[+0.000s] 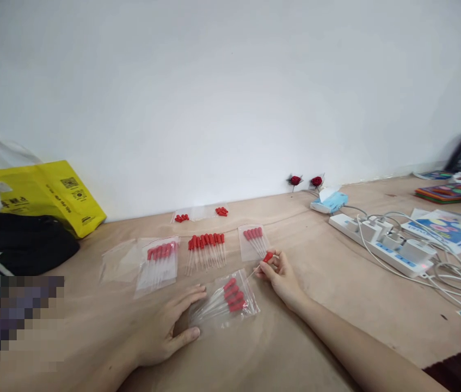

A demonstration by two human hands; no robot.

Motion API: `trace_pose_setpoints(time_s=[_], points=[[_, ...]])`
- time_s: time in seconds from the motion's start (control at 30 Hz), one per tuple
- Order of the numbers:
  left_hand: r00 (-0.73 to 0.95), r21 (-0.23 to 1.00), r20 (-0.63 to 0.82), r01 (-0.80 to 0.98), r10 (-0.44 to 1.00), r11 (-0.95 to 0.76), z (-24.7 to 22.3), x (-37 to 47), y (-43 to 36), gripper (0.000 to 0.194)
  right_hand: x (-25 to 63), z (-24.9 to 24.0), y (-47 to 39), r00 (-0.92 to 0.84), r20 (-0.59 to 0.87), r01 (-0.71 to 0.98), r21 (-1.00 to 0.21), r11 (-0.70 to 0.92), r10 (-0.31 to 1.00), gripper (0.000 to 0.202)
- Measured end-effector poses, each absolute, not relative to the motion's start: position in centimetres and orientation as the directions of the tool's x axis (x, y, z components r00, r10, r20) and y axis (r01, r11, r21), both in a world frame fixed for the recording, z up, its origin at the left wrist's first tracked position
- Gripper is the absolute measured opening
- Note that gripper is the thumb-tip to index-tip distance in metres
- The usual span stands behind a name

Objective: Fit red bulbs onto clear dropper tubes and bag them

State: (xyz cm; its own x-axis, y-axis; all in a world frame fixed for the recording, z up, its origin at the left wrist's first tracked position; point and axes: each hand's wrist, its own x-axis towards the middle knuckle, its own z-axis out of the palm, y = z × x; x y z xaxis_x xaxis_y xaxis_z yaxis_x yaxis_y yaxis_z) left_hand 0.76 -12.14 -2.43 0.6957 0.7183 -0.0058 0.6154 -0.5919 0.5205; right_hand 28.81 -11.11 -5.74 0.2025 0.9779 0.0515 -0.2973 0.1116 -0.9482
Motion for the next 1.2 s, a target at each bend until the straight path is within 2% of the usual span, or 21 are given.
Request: trace_pose_setpoints(time_s=[0.23,0.37,0.47,0.57,0.63,0.77,0.9,1.07,1.2], points=[[0.696,0.536,0.019,0.599,0.718,-0.594,-2.5,0.8,-12.2,0.05,29.3,-5.8,-11.3,0.101,0.001,-0.28,-0.96,0.029,0.995,0.037],[0.694,0.518,0.007,0.613,0.72,-0.596,-2.5,0.8,-12.2,0.049,29.5,-5.8,-11.6,-0.028,0.043,-0.125,-0.991,0.04,0.999,0.029],[0.694,0.511,0.0,0.619,0.72,-0.597,-2.6,0.8,-12.1,0.049,29.7,-5.7,-11.8,-0.193,0.068,0.023,-0.997,0.074,0.979,0.026],[0.699,0.509,-0.002,0.616,0.715,-0.601,-2.8,0.7,-12.0,0.048,29.9,-5.6,-11.8,-0.372,0.039,0.122,-0.988,0.09,0.927,0.03],[0.7,0.505,-0.009,0.62,0.714,-0.601,-2.9,0.7,-12.0,0.048,29.7,-5.6,-11.7,-0.422,0.025,0.142,-0.985,0.094,0.906,0.034],[0.696,0.491,-0.007,0.628,0.718,-0.604,-3.0,0.6,-12.0,0.048,29.0,-5.8,-11.2,-0.402,0.034,0.147,-0.984,0.101,0.915,0.037],[0.694,0.484,-0.006,0.632,0.719,-0.606,-3.1,0.7,-11.9,0.048,28.5,-5.8,-10.9,-0.332,0.016,0.22,-0.971,0.094,0.943,0.034],[0.707,0.49,0.01,0.613,0.707,-0.62,-3.1,0.7,-11.8,0.046,28.6,-5.8,-10.8,-0.421,-0.025,0.247,-0.965,0.088,0.907,0.034],[0.711,0.501,0.011,0.605,0.704,-0.619,-3.1,0.6,-11.9,0.049,28.4,-6.4,-10.6,-0.282,0.014,0.321,-0.941,0.108,0.959,0.029]])
